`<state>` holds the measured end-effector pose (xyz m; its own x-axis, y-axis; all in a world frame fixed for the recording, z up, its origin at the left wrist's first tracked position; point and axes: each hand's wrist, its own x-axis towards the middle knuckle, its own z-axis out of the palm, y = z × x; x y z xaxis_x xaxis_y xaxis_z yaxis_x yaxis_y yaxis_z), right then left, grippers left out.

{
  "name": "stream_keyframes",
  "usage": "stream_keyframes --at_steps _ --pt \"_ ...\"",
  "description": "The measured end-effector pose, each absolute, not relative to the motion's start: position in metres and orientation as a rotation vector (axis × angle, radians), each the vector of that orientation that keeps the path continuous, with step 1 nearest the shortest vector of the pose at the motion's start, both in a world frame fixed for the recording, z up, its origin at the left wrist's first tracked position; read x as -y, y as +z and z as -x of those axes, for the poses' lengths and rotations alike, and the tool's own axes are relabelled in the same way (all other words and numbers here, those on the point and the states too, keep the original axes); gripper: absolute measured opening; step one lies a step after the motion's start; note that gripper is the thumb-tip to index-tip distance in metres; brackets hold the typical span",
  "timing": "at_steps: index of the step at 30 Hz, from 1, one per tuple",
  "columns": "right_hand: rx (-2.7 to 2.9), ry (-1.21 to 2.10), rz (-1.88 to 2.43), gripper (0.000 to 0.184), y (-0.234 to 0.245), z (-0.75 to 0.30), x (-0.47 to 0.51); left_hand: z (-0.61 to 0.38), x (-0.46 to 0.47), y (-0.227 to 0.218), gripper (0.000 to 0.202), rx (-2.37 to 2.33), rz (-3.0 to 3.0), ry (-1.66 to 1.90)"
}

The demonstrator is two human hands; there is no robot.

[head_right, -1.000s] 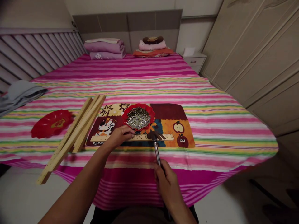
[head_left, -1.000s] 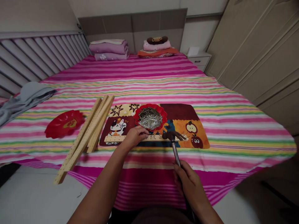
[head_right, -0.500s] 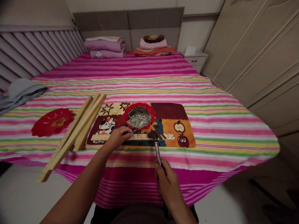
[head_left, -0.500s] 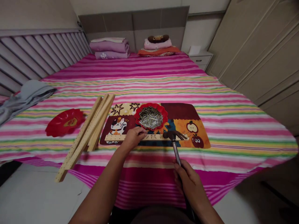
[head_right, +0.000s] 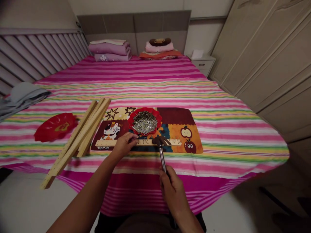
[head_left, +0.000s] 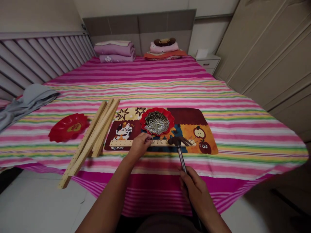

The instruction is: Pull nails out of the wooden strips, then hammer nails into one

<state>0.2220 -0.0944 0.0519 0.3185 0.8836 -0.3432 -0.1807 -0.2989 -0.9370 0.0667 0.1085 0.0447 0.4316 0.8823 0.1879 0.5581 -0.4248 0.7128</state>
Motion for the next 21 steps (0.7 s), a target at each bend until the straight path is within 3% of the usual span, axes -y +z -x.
stream_keyframes --at_steps 7,21 --pt "0.635 1.223 1.502 0.036 0.054 -0.22 0.093 -0.064 -0.088 0.043 0.009 -1.279 -2.074 0.942" --pt "0.592 1.222 1.521 0.034 0.063 -0.218 0.094 -0.072 -0.078 0.037 0.008 -1.379 -2.066 0.989"
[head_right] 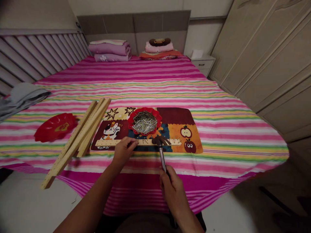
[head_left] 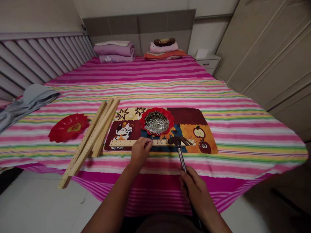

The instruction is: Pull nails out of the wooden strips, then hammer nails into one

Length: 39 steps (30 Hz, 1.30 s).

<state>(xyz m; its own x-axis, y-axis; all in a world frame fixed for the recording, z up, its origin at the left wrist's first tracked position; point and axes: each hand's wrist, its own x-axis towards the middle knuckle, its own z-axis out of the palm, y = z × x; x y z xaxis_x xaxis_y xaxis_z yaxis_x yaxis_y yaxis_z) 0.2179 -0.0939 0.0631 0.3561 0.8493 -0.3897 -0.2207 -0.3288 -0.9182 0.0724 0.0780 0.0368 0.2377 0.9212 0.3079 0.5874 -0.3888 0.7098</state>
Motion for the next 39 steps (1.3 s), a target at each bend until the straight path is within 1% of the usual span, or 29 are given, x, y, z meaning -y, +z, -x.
stream_keyframes --at_steps 5,8,12,17,21,24,28,31,39 --pt "0.602 1.229 1.515 0.032 0.062 -0.219 0.093 -0.07 -0.078 0.034 0.01 -1.373 -2.14 0.98" --pt "0.64 1.229 1.5 0.035 0.06 -0.218 0.092 -0.072 -0.078 0.033 0.01 -1.372 -2.168 0.973" --pt "0.647 1.234 1.494 0.035 0.062 -0.214 0.093 -0.069 -0.072 0.035 0.005 -1.362 -2.124 0.999" --pt "0.635 1.259 1.473 0.033 0.067 -0.21 0.093 -0.064 -0.059 0.045 0.008 -1.394 -2.146 1.125" --pt "0.656 1.225 1.476 0.033 0.067 -0.214 0.094 -0.071 -0.066 0.059 0.013 -1.382 -2.244 1.123" --pt "0.688 1.19 1.494 0.033 0.062 -0.218 0.097 -0.084 -0.078 0.072 0.013 -1.377 -2.343 0.994" --pt "0.683 1.189 1.509 0.034 0.057 -0.221 0.1 -0.103 -0.087 0.087 0.01 -1.425 -2.407 0.685" --pt "0.68 1.171 1.495 0.032 0.056 -0.22 0.1 -0.112 -0.089 0.092 0.011 -1.486 -2.43 0.5" --pt "0.659 1.216 1.469 0.031 0.059 -0.22 0.097 -0.112 -0.099 0.1 0.017 -1.544 -2.433 0.267"
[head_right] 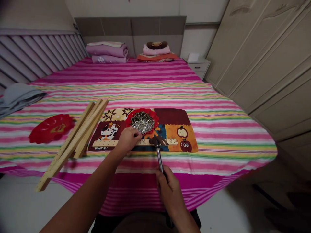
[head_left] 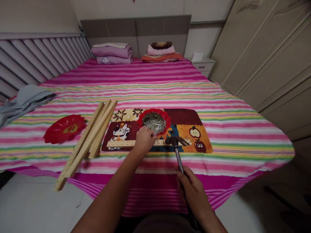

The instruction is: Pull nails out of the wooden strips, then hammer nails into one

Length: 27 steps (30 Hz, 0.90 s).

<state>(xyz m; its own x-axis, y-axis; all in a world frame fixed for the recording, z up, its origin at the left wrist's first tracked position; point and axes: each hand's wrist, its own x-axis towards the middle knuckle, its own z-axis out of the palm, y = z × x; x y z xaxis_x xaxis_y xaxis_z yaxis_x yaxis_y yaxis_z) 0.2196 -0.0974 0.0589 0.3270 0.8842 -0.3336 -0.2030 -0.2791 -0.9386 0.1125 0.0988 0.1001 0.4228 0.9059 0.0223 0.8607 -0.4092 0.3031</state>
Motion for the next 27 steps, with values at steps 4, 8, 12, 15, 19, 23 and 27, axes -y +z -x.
stream_keyframes --at_steps 4,8,12,15,19,23,27 --pt "0.634 1.229 1.469 0.031 0.0594 -0.2185 0.0974 -0.1085 -0.1046 0.103 0.021 -1.534 -2.424 0.199" --pt "0.641 1.236 1.466 0.031 0.0604 -0.217 0.0978 -0.1074 -0.1046 0.1034 0.022 -1.542 -2.42 0.177" --pt "0.639 1.245 1.455 0.031 0.0595 -0.217 0.0977 -0.107 -0.1023 0.104 0.021 -1.545 -2.404 0.165" --pt "0.643 1.236 1.463 0.032 0.0583 -0.2179 0.0986 -0.1063 -0.1016 0.1039 0.02 -1.525 -2.393 0.161" --pt "0.627 1.245 1.461 0.032 0.0576 -0.2194 0.0996 -0.1052 -0.1023 0.1034 0.022 -1.481 -2.389 0.172" --pt "0.635 1.235 1.461 0.034 0.058 -0.2202 0.099 -0.1054 -0.1026 0.1047 0.027 -1.497 -2.411 0.224" --pt "0.662 1.223 1.478 0.034 0.0593 -0.2203 0.0988 -0.1072 -0.0995 0.1055 0.022 -1.422 -2.433 0.273"
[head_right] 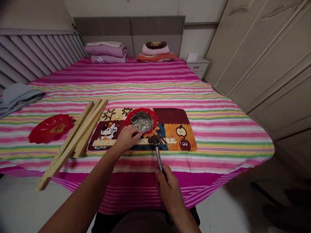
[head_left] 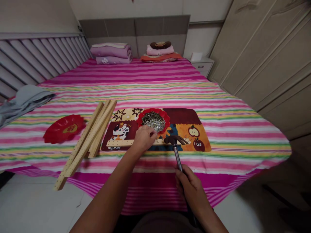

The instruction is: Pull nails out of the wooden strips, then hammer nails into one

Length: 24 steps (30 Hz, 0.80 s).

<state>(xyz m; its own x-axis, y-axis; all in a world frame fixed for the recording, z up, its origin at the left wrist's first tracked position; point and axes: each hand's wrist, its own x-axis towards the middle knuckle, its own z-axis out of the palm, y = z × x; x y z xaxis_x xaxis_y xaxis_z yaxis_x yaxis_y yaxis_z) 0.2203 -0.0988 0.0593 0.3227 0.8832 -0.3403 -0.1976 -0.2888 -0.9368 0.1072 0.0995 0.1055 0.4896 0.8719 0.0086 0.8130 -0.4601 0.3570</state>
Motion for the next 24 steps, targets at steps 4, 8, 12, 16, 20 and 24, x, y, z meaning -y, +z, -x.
stream_keyframes --at_steps 4,8,12,16,20,24 --pt "0.682 1.211 1.49 0.034 0.061 -0.22 0.099 -0.109 -0.096 0.102 0.016 -1.399 -2.48 0.241" --pt "0.665 1.197 1.496 0.034 0.061 -0.22 0.099 -0.11 -0.095 0.098 0.011 -1.38 -2.535 0.265" --pt "0.654 1.198 1.491 0.035 0.06 -0.22 0.098 -0.11 -0.095 0.096 0.012 -1.354 -2.561 0.288" --pt "0.65 1.216 1.487 0.035 0.061 -0.219 0.098 -0.112 -0.092 0.093 0.013 -1.341 -2.583 0.314" --pt "0.634 1.184 1.493 0.033 0.064 -0.215 0.098 -0.117 -0.087 0.088 0.015 -1.347 -2.641 0.323" --pt "0.649 1.162 1.503 0.031 0.067 -0.213 0.097 -0.119 -0.085 0.086 0.016 -1.357 -2.667 0.312"
